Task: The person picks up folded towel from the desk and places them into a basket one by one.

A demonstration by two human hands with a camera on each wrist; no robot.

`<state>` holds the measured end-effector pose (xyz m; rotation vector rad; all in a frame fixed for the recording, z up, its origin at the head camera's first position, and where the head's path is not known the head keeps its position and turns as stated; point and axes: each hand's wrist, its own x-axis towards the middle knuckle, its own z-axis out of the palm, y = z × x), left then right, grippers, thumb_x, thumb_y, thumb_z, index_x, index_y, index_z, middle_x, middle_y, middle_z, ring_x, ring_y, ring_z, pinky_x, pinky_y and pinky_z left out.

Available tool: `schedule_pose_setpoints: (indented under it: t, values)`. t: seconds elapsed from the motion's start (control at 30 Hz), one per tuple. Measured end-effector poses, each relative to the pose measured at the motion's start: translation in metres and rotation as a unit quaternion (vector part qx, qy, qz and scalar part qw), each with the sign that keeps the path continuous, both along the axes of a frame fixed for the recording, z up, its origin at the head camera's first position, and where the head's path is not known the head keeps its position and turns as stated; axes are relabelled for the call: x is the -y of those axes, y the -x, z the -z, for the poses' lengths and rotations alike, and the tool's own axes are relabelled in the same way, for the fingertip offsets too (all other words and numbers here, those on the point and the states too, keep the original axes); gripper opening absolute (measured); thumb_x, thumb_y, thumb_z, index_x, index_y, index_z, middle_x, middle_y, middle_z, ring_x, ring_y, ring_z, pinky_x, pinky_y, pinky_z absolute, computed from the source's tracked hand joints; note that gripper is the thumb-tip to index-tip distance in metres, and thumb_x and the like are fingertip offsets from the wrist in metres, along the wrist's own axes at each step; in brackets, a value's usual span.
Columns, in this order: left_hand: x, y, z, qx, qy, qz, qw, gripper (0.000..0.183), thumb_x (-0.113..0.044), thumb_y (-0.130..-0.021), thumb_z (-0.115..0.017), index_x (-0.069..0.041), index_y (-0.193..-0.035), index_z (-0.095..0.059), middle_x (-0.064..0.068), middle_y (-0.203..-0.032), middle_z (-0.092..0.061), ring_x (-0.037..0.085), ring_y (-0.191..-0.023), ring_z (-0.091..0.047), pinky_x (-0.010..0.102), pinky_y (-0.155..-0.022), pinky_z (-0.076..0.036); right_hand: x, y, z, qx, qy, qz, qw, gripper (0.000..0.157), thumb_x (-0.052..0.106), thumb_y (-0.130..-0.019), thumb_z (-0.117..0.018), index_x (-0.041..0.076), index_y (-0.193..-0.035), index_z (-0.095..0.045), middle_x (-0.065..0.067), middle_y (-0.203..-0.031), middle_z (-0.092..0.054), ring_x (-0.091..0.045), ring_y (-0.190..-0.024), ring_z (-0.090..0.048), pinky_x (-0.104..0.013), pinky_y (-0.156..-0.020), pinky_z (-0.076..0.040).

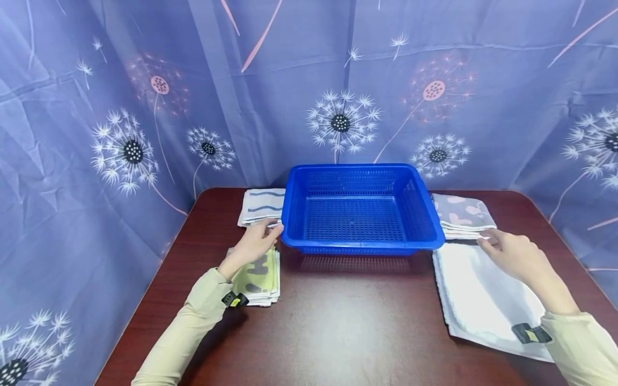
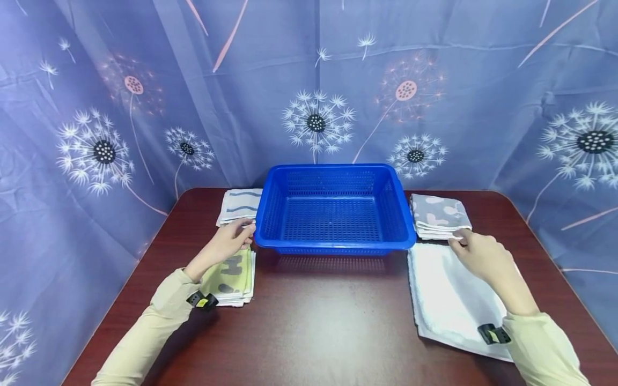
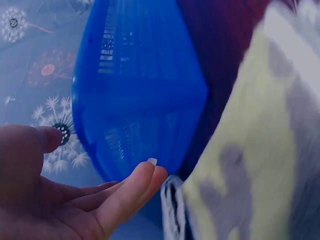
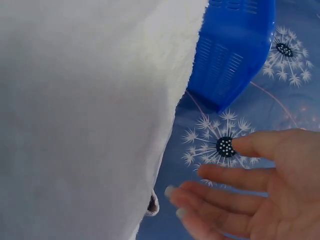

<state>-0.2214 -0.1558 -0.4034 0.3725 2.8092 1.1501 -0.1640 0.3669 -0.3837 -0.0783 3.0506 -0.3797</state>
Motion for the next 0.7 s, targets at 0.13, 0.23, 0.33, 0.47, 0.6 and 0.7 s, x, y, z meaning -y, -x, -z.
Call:
schedule_pose_setpoints:
  t: [0.13,0.23,0.33,0.47,0.6,0.7]
  values:
    - [-0.005,0.001,0.007,0.024,-0.037,0.007,0.9990,0.052,-0.034,-0.094,-0.048,-0.001,-0.133,-0.041,0.019,-0.103,-0.067,0.028,-0.086,-0.067,0.024,-0.067,-0.053,-0.007,-0.003,0.003,0.016,-0.005,0.013,1.000,0.055,0.040,-0.094,-0.040,-0.006,-0.125,-0.044,-0.036,-0.115,-0.052,-0.058,-0.100,-0.046,-0.061,-0.066,-0.041]
    - [-0.008,0.000,0.010,0.027,-0.049,0.005,0.9984,0.051,-0.032,-0.093,-0.049,-0.001,-0.133,-0.040,0.021,-0.108,-0.065,0.030,-0.088,-0.066,0.025,-0.069,-0.054,-0.013,-0.005,0.006,0.040,-0.007,0.020,0.999,0.060,0.043,-0.094,-0.038,-0.008,-0.126,-0.041,-0.040,-0.119,-0.045,-0.061,-0.104,-0.041,-0.065,-0.072,-0.038]
    - [-0.010,0.000,0.011,0.036,-0.069,0.008,0.9970,0.052,-0.031,-0.094,-0.049,0.001,-0.134,-0.038,0.024,-0.110,-0.062,0.033,-0.090,-0.066,0.026,-0.070,-0.055,-0.018,-0.007,0.008,0.060,-0.010,0.025,0.998,0.064,0.044,-0.094,-0.036,-0.012,-0.125,-0.039,-0.042,-0.121,-0.041,-0.062,-0.106,-0.038,-0.066,-0.077,-0.036]
    - [-0.014,0.002,0.014,0.049,-0.096,0.015,0.9941,0.052,-0.031,-0.094,-0.048,0.000,-0.134,-0.037,0.026,-0.112,-0.061,0.034,-0.090,-0.065,0.029,-0.072,-0.055,-0.023,-0.012,0.009,0.073,-0.010,0.027,0.997,0.064,0.044,-0.095,-0.036,-0.014,-0.123,-0.038,-0.043,-0.120,-0.041,-0.061,-0.105,-0.037,-0.066,-0.080,-0.036]
    - [-0.019,0.002,0.016,0.063,-0.130,0.022,0.9893,0.052,-0.028,-0.094,-0.049,0.000,-0.135,-0.034,0.028,-0.115,-0.058,0.034,-0.096,-0.064,0.033,-0.076,-0.055,-0.027,-0.016,0.011,0.073,-0.023,0.024,0.997,0.062,0.042,-0.095,-0.035,-0.015,-0.120,-0.039,-0.043,-0.118,-0.042,-0.061,-0.105,-0.037,-0.065,-0.083,-0.034]
    - [-0.021,0.001,0.017,0.075,-0.155,0.020,0.9849,0.051,-0.025,-0.094,-0.049,0.001,-0.135,-0.033,0.030,-0.119,-0.056,0.034,-0.103,-0.061,0.036,-0.079,-0.054,-0.032,-0.018,0.013,0.070,-0.030,0.024,0.997,0.064,0.043,-0.095,-0.034,-0.016,-0.119,-0.039,-0.044,-0.118,-0.041,-0.061,-0.105,-0.035,-0.065,-0.084,-0.032]
